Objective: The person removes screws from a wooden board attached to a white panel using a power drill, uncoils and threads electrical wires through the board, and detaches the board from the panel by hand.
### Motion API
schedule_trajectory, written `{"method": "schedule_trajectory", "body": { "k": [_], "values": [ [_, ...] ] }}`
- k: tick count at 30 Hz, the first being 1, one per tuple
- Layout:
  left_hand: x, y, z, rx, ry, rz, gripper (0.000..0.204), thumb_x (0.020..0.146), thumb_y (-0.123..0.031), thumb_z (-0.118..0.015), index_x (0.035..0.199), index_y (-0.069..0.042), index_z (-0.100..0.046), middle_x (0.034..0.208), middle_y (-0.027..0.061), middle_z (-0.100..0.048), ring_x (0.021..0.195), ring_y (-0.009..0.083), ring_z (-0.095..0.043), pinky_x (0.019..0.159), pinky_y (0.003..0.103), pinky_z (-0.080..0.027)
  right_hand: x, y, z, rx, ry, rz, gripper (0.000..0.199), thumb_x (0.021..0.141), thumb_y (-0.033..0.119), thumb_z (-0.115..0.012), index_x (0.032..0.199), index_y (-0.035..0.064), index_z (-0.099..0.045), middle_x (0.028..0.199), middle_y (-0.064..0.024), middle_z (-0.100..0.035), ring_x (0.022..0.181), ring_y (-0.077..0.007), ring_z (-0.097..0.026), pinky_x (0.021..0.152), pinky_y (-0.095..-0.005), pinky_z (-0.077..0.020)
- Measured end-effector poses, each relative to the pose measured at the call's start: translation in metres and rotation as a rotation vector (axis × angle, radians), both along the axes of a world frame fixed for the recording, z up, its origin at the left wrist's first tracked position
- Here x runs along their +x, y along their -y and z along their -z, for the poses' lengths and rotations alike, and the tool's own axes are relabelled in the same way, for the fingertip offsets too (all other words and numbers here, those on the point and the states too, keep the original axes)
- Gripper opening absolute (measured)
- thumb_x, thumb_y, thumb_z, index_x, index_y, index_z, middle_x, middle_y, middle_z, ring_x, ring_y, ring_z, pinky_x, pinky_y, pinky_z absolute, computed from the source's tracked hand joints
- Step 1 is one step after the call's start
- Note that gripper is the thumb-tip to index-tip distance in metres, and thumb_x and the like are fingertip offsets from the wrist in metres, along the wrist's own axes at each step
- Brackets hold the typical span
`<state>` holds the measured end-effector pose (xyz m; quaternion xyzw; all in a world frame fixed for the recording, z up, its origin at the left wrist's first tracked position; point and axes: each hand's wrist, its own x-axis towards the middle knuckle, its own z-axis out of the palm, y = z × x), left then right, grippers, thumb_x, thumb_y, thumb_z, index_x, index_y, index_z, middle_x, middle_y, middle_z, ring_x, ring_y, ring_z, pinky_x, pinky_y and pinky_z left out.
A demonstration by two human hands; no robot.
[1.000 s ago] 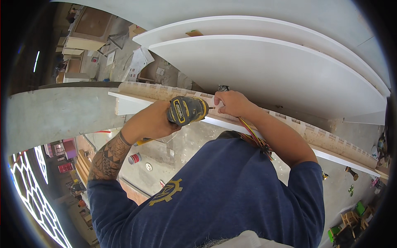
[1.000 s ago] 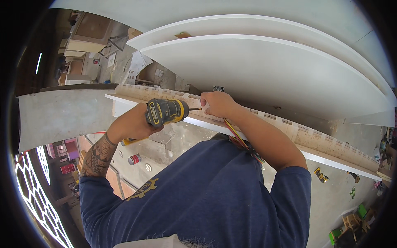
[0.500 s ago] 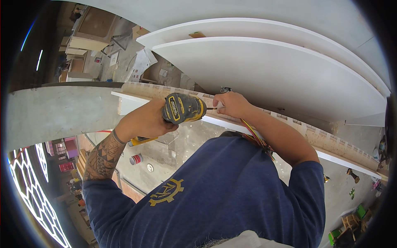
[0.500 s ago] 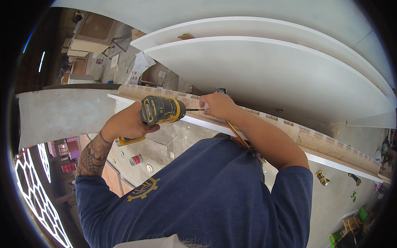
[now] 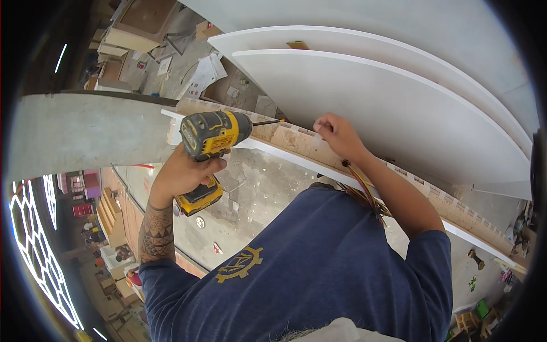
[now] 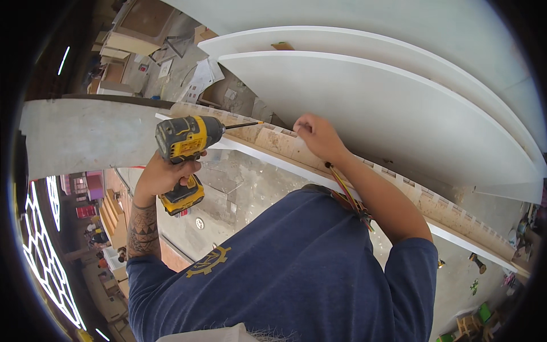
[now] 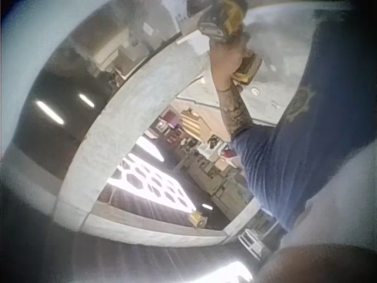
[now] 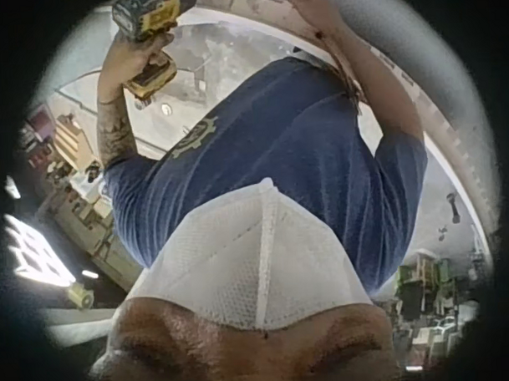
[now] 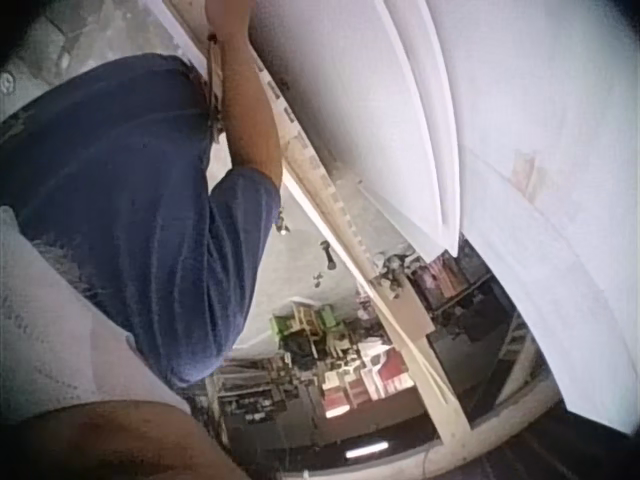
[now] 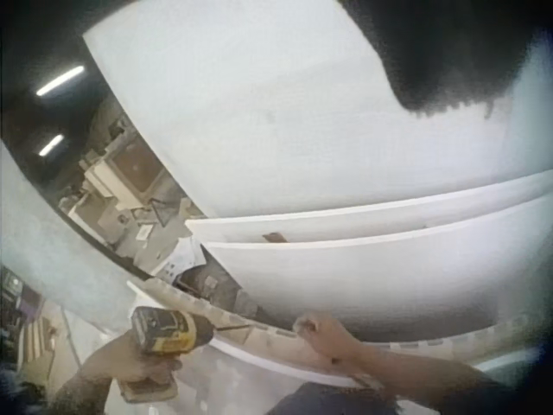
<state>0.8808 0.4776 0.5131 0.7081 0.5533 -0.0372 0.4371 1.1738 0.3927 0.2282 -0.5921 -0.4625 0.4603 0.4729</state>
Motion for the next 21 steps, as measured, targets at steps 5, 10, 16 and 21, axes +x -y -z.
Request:
{"method": "schedule_trajectory", "body": {
  "k": [5, 10, 16, 21],
  "values": [
    [-0.012, 0.003, 0.021, -0.024, -0.105, 0.066, 0.038, 0.088, -0.019, -0.080, 0.120, 0.000, -0.074, 0.096, 0.0160, -0.077, 0.069, 0.0219, -0.073, 0.070, 0.036, -0.060, -0.008, -0.030, 0.003, -0.247, -0.284, -0.060, 0.024, 0.099, 0.023, -0.062, 0.099, 0.0006, -0.069, 0.083, -0.0109, -0.068, 0.076, -0.0216, -0.064, 0.071, -0.0407, -0.0519],
    [-0.025, 0.001, 0.038, 0.014, -0.141, 0.147, 0.042, 0.088, -0.022, -0.081, 0.124, 0.000, -0.073, 0.103, 0.0208, -0.078, 0.095, 0.0339, -0.075, 0.090, 0.042, -0.059, -0.039, -0.041, 0.002, 0.115, 0.289, -0.364, 0.018, 0.101, 0.023, -0.061, 0.102, 0.0050, -0.063, 0.089, -0.0116, -0.065, 0.085, -0.0289, -0.064, 0.081, -0.0423, -0.0533],
    [-0.045, -0.001, 0.044, 0.005, -0.106, 0.100, 0.045, 0.088, -0.023, -0.081, 0.126, -0.001, -0.072, 0.106, 0.0208, -0.078, 0.094, 0.0329, -0.076, 0.089, 0.041, -0.059, -0.041, -0.064, -0.003, 0.096, 0.664, -0.336, 0.035, 0.097, 0.033, -0.075, 0.112, 0.0054, -0.059, 0.115, -0.0206, -0.066, 0.111, -0.0383, -0.063, 0.092, -0.0480, -0.0513],
    [-0.054, -0.001, 0.052, 0.073, -0.039, 0.144, 0.037, 0.089, -0.020, -0.081, 0.119, 0.000, -0.073, 0.095, 0.0150, -0.078, 0.077, 0.0215, -0.076, 0.074, 0.037, -0.060, -0.033, -0.096, 0.028, -0.117, 0.427, 0.256, 0.031, 0.099, 0.030, -0.073, 0.111, 0.0029, -0.064, 0.096, -0.0202, -0.071, 0.090, -0.0374, -0.070, 0.083, -0.0486, -0.0543]
  ]
}}
